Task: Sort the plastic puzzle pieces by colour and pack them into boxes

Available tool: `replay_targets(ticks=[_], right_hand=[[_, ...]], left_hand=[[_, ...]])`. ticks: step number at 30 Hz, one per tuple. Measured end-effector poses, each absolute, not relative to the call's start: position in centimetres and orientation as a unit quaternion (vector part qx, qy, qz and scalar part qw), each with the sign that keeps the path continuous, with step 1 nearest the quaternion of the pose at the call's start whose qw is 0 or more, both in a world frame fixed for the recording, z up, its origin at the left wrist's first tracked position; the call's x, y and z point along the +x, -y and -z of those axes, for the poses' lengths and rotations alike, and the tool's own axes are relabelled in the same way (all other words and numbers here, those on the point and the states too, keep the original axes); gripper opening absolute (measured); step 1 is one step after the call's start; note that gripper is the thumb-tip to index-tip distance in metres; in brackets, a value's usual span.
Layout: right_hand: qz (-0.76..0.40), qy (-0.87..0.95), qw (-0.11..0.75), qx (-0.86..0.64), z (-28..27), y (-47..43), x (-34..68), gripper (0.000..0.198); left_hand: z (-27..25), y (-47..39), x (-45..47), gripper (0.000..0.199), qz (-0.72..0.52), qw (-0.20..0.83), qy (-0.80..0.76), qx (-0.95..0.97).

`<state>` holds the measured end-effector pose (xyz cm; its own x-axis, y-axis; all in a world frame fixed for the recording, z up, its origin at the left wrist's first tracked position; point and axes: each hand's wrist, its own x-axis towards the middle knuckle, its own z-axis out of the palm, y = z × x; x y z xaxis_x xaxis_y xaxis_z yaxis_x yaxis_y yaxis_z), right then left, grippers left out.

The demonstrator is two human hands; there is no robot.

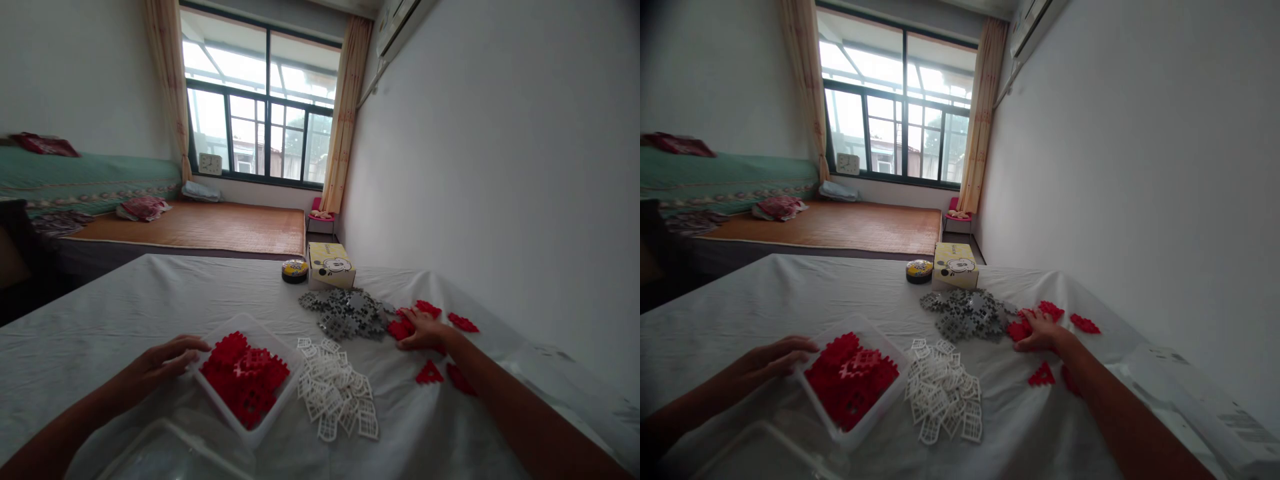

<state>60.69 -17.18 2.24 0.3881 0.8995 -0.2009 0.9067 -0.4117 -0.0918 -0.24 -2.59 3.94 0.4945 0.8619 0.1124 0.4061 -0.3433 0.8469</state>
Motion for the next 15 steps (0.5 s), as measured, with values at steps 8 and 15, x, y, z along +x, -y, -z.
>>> replay_targets(ticks=[8, 15], right_hand=[[0.028, -0.583, -0.006, 0.812, -1.2, 19.7, 59.5, 0.074], [-0.002, -0.552, 0.015, 0.834, -0.9, 19.4, 60.0, 0.075]], left_hand=[[-5.0, 2.3, -0.8, 0.043, -0.22, 0.404, -0.382, 0.802], [-4.0, 1.7, -0.9, 0.048, -0.224, 0.394, -0.362, 0.814]])
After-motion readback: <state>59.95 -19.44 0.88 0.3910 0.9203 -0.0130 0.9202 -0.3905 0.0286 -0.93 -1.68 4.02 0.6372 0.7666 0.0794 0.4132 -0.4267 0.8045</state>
